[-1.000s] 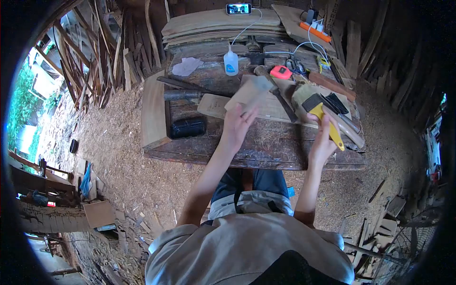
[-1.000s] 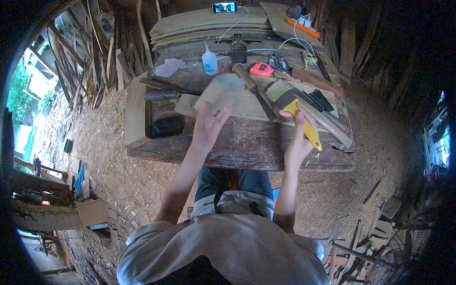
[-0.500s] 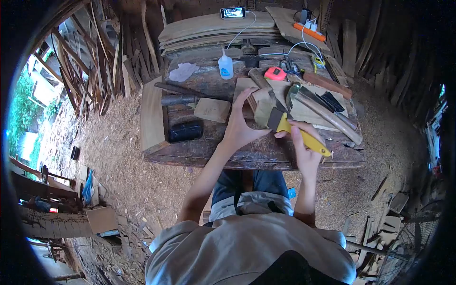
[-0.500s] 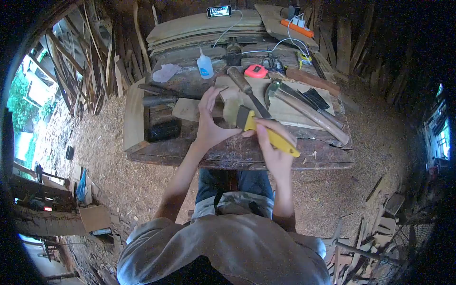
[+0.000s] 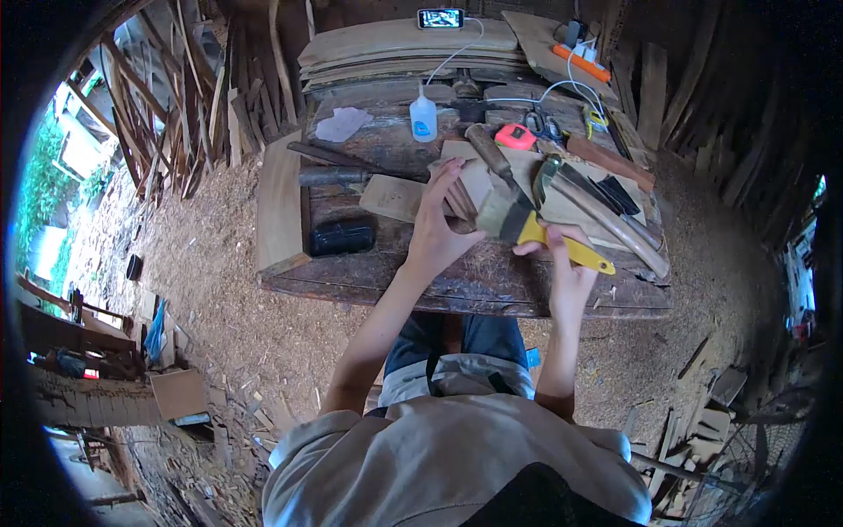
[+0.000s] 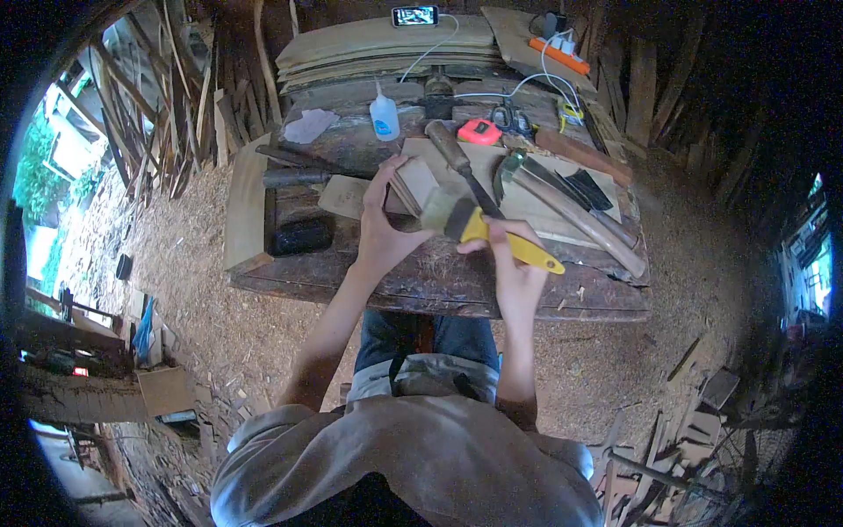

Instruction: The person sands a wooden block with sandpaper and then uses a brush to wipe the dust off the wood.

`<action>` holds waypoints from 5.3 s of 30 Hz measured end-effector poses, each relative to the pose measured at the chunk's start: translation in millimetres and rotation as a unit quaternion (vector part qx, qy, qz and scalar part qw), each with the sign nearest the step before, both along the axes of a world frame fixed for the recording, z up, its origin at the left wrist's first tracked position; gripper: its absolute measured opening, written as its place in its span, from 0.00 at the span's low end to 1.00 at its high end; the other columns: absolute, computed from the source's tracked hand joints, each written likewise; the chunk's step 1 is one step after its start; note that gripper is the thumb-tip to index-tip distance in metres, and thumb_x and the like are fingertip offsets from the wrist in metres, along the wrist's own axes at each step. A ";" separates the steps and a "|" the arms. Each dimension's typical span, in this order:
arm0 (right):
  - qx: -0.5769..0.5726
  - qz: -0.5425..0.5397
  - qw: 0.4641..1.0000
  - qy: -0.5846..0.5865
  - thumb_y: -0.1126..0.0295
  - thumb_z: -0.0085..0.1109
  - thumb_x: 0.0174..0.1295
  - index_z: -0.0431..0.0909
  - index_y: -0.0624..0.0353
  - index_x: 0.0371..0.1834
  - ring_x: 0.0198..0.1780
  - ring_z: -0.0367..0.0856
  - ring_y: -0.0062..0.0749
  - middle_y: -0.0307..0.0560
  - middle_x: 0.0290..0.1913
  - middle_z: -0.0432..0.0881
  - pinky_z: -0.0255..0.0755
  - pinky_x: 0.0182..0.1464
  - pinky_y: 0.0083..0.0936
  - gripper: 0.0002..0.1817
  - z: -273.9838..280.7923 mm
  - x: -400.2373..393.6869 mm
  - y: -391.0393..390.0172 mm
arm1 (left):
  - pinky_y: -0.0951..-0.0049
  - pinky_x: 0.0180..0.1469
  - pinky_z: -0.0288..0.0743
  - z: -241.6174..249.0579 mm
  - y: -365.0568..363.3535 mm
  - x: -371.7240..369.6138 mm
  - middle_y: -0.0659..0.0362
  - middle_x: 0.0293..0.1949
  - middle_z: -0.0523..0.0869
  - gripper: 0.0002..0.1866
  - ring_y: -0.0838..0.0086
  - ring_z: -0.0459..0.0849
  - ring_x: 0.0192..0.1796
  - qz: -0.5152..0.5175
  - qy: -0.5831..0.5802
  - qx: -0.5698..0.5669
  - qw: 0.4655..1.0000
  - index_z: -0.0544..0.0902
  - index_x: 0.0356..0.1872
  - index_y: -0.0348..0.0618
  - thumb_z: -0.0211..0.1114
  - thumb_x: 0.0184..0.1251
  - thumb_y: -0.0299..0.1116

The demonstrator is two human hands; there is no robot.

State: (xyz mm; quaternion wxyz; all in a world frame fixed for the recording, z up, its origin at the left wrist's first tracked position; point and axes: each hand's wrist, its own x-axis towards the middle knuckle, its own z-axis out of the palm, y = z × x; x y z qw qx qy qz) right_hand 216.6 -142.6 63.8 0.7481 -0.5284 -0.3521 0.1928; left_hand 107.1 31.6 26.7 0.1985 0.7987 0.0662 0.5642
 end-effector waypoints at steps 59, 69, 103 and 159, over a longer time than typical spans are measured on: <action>0.110 -0.087 0.988 0.062 0.71 0.51 0.73 0.75 0.71 0.41 0.19 0.77 0.32 0.56 0.27 0.80 0.71 0.23 0.25 0.11 7.0 24.5 -2.0 | 0.44 0.78 0.53 2.1 -10.6 -8.6 0.53 0.71 0.69 0.53 0.54 0.63 0.76 -0.112 0.150 0.107 0.976 0.64 0.73 0.51 0.80 0.38 0.28; 0.002 -0.097 0.974 0.206 0.58 0.55 0.70 0.79 0.63 0.34 0.13 0.68 0.18 0.44 0.17 0.77 0.56 0.15 0.14 0.17 18.5 64.1 12.4 | 0.43 0.78 0.53 -5.8 -20.4 -9.6 0.55 0.72 0.68 0.45 0.54 0.60 0.77 -0.176 0.197 0.144 0.954 0.69 0.71 0.54 0.75 0.45 0.30; 0.100 0.045 0.993 0.038 0.62 0.47 0.78 0.75 0.69 0.47 0.19 0.75 0.29 0.56 0.26 0.81 0.67 0.25 0.21 0.17 34.0 53.7 31.9 | 0.50 0.71 0.68 -7.1 -21.9 -11.9 0.45 0.72 0.59 0.77 0.56 0.65 0.74 -0.129 0.033 -0.143 0.981 0.35 0.78 0.47 0.89 0.31 0.28; 0.039 0.043 0.969 -0.240 0.75 0.53 0.73 0.77 0.67 0.50 0.36 0.85 0.26 0.48 0.33 0.86 0.75 0.42 0.21 0.09 9.4 -21.3 20.7 | 0.67 0.68 0.70 -20.6 5.9 -28.8 0.57 0.66 0.72 0.48 0.70 0.73 0.67 -0.287 -0.218 -0.549 0.754 0.60 0.73 0.40 0.80 0.53 0.28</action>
